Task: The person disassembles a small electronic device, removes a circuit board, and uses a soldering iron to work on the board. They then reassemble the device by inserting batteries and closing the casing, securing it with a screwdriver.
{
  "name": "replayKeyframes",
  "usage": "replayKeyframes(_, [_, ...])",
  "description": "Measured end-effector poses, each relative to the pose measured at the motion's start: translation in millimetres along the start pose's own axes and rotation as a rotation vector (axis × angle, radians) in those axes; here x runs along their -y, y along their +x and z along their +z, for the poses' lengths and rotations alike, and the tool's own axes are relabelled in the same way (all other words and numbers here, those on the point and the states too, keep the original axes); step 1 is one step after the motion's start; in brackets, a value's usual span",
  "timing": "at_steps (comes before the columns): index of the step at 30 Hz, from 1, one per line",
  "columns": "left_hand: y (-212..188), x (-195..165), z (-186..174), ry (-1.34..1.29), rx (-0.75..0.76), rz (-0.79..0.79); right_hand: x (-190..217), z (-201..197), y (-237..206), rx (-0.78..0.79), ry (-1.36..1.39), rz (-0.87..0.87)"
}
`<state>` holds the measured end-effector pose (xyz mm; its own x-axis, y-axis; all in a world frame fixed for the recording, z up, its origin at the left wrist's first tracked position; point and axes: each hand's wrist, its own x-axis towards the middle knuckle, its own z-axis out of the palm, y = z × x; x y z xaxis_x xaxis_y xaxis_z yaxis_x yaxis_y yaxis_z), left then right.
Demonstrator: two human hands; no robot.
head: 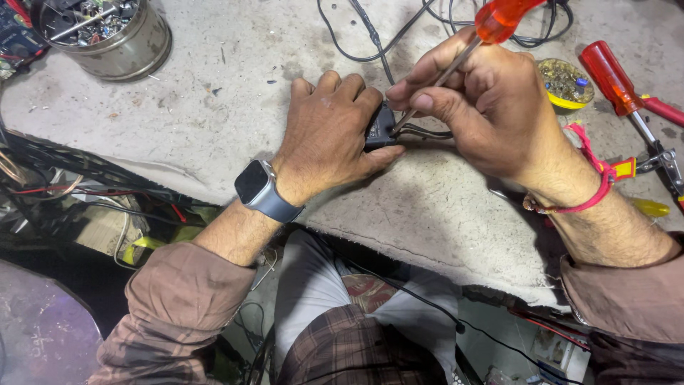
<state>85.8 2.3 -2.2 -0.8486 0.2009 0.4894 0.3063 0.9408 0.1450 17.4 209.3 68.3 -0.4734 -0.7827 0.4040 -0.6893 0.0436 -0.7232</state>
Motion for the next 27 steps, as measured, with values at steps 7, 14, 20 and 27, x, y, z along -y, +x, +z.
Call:
replayKeyframes(7, [-1,1,2,0.019,-0.032,0.023,2,-9,7,0.177,0.018,-0.049])
replayKeyframes(14, [-3,3,4,-0.007,-0.021,0.037,11,-9,10,0.229,-0.103,-0.181])
replayKeyframes(20, [1,4,1,-0.025,0.005,0.071,11,7,9,-0.034,-0.254,-0.195])
replayKeyframes(27, [5,-5,2,-0.013,-0.007,0.135,-13,-5,2,0.008,-0.221,-0.24])
